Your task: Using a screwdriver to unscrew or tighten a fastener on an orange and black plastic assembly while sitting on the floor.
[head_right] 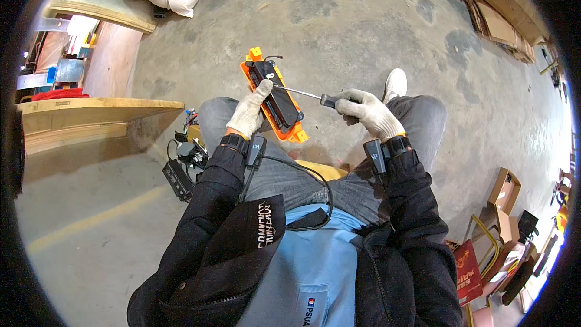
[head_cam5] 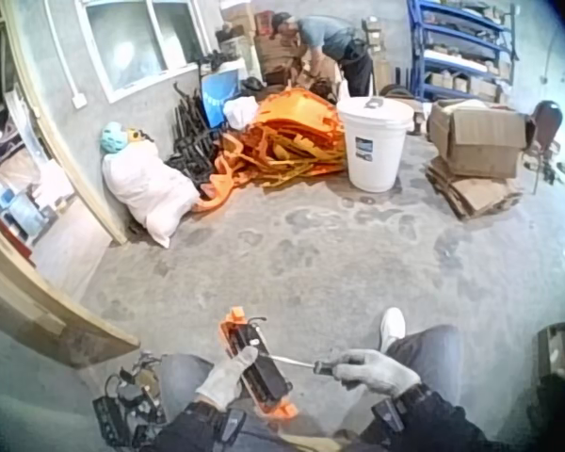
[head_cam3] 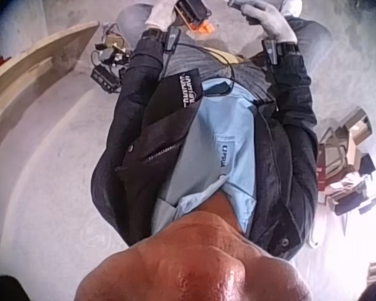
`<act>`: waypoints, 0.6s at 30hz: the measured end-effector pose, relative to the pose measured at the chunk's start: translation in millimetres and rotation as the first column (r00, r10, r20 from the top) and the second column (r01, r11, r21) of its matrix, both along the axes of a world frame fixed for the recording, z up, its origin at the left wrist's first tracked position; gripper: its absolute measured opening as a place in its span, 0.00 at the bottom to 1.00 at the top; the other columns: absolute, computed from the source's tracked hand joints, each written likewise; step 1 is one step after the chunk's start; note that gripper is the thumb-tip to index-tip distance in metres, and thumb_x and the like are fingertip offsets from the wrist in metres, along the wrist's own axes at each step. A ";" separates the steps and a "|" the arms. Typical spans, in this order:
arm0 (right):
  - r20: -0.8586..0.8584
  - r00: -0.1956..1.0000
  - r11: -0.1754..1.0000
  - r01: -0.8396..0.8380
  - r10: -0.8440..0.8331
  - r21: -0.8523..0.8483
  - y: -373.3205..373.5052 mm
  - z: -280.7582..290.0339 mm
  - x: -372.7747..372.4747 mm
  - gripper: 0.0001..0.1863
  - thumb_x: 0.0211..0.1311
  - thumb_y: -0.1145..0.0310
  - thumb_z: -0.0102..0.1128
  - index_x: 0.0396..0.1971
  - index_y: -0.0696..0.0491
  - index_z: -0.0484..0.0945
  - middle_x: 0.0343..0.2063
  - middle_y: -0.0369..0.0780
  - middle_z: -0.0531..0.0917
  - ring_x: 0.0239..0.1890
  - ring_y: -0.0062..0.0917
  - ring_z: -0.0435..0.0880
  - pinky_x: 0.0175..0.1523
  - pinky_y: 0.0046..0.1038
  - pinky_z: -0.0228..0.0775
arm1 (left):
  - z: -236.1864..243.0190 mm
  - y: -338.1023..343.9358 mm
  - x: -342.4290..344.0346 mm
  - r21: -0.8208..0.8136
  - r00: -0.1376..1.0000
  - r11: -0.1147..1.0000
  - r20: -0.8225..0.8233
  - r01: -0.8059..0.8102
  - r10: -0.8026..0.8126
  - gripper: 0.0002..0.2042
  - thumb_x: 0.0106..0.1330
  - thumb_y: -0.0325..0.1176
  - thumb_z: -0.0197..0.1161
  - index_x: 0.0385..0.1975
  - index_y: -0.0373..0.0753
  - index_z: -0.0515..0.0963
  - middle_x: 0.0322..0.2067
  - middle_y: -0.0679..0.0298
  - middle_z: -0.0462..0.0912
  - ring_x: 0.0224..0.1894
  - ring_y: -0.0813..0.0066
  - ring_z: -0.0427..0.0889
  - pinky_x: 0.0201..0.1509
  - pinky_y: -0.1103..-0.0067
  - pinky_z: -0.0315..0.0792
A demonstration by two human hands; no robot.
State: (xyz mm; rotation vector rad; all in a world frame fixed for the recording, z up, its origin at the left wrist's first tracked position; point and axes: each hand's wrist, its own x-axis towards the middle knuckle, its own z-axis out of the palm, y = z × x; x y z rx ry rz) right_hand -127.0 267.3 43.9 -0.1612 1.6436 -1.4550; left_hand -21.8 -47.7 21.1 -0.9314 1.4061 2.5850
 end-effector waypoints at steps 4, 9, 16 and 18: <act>0.001 1.000 1.000 0.015 -0.015 -0.003 -0.6 0.0 0.6 0.22 0.69 0.61 0.70 0.57 0.59 0.85 0.35 0.32 0.84 0.34 0.18 0.80 0.42 0.23 0.76 | 1.9 0.1 1.9 -0.003 0.999 0.999 0.035 0.043 -0.042 0.36 0.63 0.50 0.82 0.66 0.37 0.75 0.55 0.61 0.83 0.58 0.67 0.84 0.68 0.67 0.79; 0.000 1.000 1.000 0.002 -0.002 -0.001 -0.9 -0.6 0.7 0.22 0.69 0.60 0.69 0.57 0.58 0.85 0.35 0.32 0.84 0.35 0.18 0.80 0.43 0.23 0.76 | 5.9 3.7 0.1 0.015 0.998 0.999 -0.049 0.045 -0.044 0.34 0.66 0.46 0.81 0.67 0.41 0.73 0.55 0.62 0.82 0.56 0.66 0.84 0.66 0.64 0.82; -0.039 0.999 0.999 -0.038 0.039 0.010 -0.4 -3.2 -0.5 0.22 0.69 0.59 0.69 0.56 0.57 0.86 0.35 0.32 0.84 0.35 0.18 0.80 0.43 0.24 0.77 | 8.0 2.9 -2.4 0.004 0.996 0.996 -0.003 0.089 -0.089 0.27 0.70 0.38 0.77 0.66 0.41 0.74 0.52 0.63 0.83 0.53 0.66 0.87 0.61 0.64 0.86; -0.036 0.998 0.999 -0.041 0.042 0.015 -0.7 -3.2 -0.4 0.22 0.69 0.59 0.69 0.56 0.57 0.86 0.34 0.32 0.84 0.35 0.18 0.81 0.43 0.24 0.77 | 6.7 2.7 -3.4 -0.010 0.996 0.996 0.010 0.092 -0.092 0.26 0.71 0.38 0.75 0.65 0.40 0.75 0.52 0.62 0.83 0.52 0.65 0.88 0.61 0.63 0.86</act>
